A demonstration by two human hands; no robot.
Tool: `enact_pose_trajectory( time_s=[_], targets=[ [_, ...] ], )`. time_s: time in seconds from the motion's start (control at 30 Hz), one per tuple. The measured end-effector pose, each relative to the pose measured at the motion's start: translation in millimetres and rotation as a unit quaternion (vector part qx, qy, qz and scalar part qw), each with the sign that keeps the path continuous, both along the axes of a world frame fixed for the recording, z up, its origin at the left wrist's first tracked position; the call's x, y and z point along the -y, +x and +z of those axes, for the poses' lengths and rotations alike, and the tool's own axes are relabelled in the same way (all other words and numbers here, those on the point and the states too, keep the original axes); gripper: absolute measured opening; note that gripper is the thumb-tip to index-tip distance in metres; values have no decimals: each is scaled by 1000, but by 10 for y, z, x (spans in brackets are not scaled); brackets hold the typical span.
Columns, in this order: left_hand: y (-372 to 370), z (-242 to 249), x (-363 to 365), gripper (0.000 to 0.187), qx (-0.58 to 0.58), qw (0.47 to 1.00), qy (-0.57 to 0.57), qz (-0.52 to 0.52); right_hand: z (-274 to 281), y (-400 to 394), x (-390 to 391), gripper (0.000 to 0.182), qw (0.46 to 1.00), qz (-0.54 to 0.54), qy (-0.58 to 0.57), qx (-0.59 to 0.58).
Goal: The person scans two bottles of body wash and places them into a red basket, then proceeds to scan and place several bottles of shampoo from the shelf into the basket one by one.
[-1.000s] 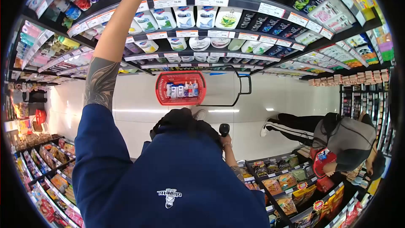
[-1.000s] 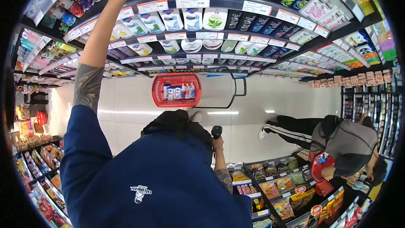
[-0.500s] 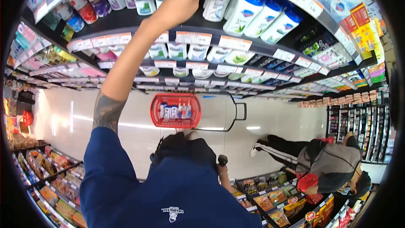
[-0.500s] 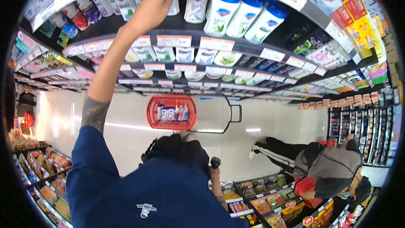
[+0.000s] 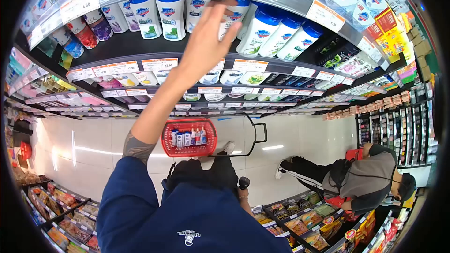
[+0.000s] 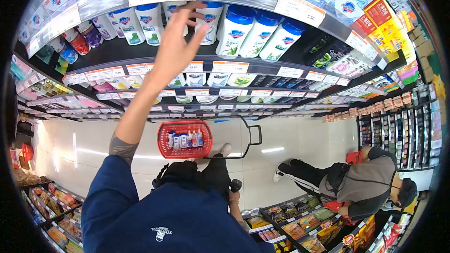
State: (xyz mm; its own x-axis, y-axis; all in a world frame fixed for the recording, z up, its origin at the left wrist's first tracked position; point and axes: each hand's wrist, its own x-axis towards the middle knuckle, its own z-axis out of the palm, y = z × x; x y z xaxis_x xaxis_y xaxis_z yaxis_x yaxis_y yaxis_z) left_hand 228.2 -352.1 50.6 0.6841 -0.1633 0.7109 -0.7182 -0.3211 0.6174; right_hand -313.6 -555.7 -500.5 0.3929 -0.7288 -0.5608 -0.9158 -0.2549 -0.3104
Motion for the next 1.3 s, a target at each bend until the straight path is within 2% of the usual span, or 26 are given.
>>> enact_pose_trajectory(
  time_s=[0.2, 0.3, 0.43, 0.5, 0.53, 0.63, 0.7, 0.77, 0.83, 0.9, 0.93, 0.97, 1.03, 1.1, 1.2, 1.3],
  targets=[
    [23, -75, 497, 60, 41, 997, 53, 49, 350, 512, 56, 47, 998, -24, 8, 50],
    [-6, -64, 591, 63, -21, 999, 26, 43, 321, 666, 121, 48, 999, 8, 3, 46],
    [-57, -181, 593, 61, -39, 997, -57, -16, 456, 782, 105, 47, 999, 41, 26, 14],
    [-105, -260, 554, 62, -54, 994, -93, -33, 546, 797, 32, 45, 998, 47, 32, 14],
    [-190, -263, 464, 62, -23, 999, -38, -17, 574, 795, 9, 44, 998, 50, 28, 15],
    [-481, -261, 230, 67, 59, 994, -86, -19, 636, 860, 15, 41, 998, 63, 21, 18],
    [-798, -145, -105, 74, 39, 983, -173, -46, 702, 819, -14, 40, 998, 58, 31, 9],
    [-1132, -133, -369, 74, 1, 920, -378, -107, 741, 881, -8, 40, 998, 44, 53, 2],
    [-1450, -151, -519, 69, -50, 844, -524, -102, 719, 918, -26, 42, 998, 27, 48, 4],
    [-1738, -401, -683, 59, -217, 825, -513, -93, 655, 913, -10, 48, 998, 23, 51, -7],
    [-1862, -783, -792, 49, -312, 817, -484, -32, 675, 940, -10, 48, 998, 40, 47, -15],
    [-1925, -898, -781, 37, -394, 791, -468, -11, 677, 958, -17, 47, 998, 43, 47, 0],
    [-2053, -1399, -805, 35, -521, 741, -422, 37, 662, 1016, 0, 46, 997, 53, 42, 30],
    [-2175, -1706, -856, 34, -592, 683, -425, 51, 773, 1128, 1, 45, 994, 68, 43, 70],
    [-2219, -1749, -963, 27, -619, 649, -440, 50, 990, 1483, -53, 45, 985, 101, 19, 140],
    [-2071, -1583, -1019, 31, -579, 679, -448, 55, 1362, 1905, -199, 39, 959, 123, 33, 252]
  ],
)
